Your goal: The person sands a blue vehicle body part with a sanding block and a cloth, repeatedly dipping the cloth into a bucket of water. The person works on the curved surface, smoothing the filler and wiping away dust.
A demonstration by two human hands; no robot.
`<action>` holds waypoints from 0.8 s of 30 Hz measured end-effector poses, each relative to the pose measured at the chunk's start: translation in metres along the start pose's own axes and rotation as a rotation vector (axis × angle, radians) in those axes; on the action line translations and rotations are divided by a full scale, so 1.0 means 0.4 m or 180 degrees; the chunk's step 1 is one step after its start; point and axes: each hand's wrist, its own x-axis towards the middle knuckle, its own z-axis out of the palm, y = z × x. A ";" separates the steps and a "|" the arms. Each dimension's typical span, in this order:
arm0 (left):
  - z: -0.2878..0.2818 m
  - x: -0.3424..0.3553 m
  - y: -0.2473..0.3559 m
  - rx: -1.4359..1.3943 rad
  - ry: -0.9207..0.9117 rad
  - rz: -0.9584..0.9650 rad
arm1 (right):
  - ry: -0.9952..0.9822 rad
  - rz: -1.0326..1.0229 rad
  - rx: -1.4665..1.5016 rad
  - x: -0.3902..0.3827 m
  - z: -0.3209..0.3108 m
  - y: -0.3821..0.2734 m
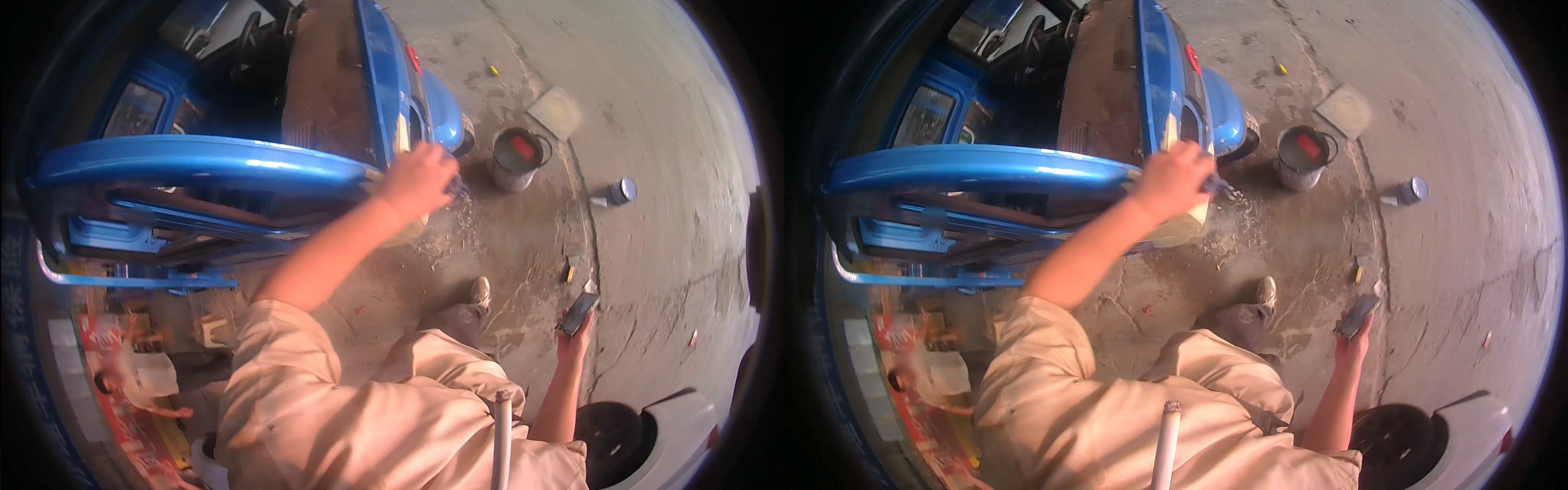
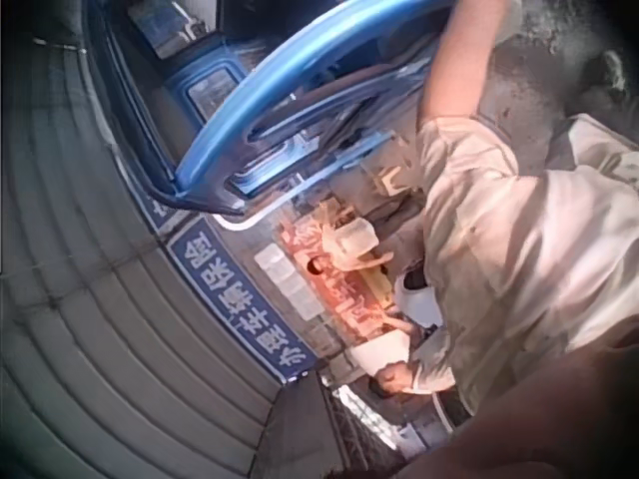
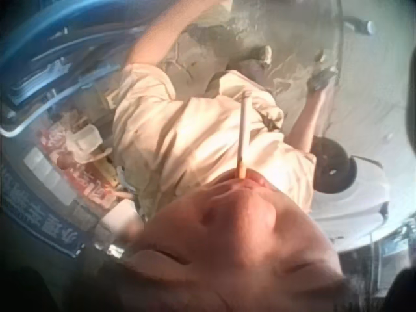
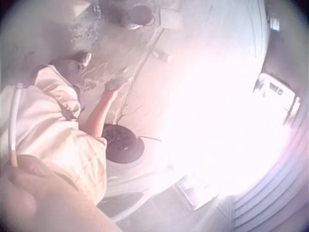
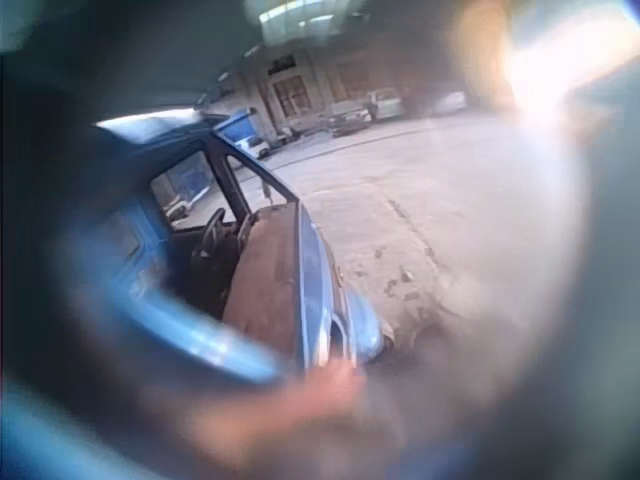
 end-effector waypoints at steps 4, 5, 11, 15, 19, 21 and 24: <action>-0.194 -0.099 -0.078 0.0799 0.0111 0.0258 | -0.0018 0.0058 -0.0023 -0.135 -0.094 0.108; -0.230 -0.117 -0.099 0.0907 0.0163 0.0346 | 0.0082 0.0056 -0.0004 -0.159 -0.125 0.142; -0.310 -0.205 -0.210 0.1533 0.0227 0.0976 | 0.0547 0.0219 0.0179 -0.356 -0.340 0.404; -0.276 -0.193 -0.238 0.1600 0.0120 0.1678 | 0.1288 0.0234 0.0467 -0.477 -0.413 0.608; -0.233 -0.184 -0.257 0.1713 0.0050 0.2024 | 0.1339 0.0146 0.0572 -0.550 -0.410 0.760; -0.205 -0.171 -0.266 0.1765 0.0070 0.2185 | 0.1138 0.0035 0.0559 -0.579 -0.388 0.838; -0.208 -0.164 -0.270 0.1960 0.0041 0.2443 | 0.1185 -0.0250 0.0550 -0.567 -0.220 0.956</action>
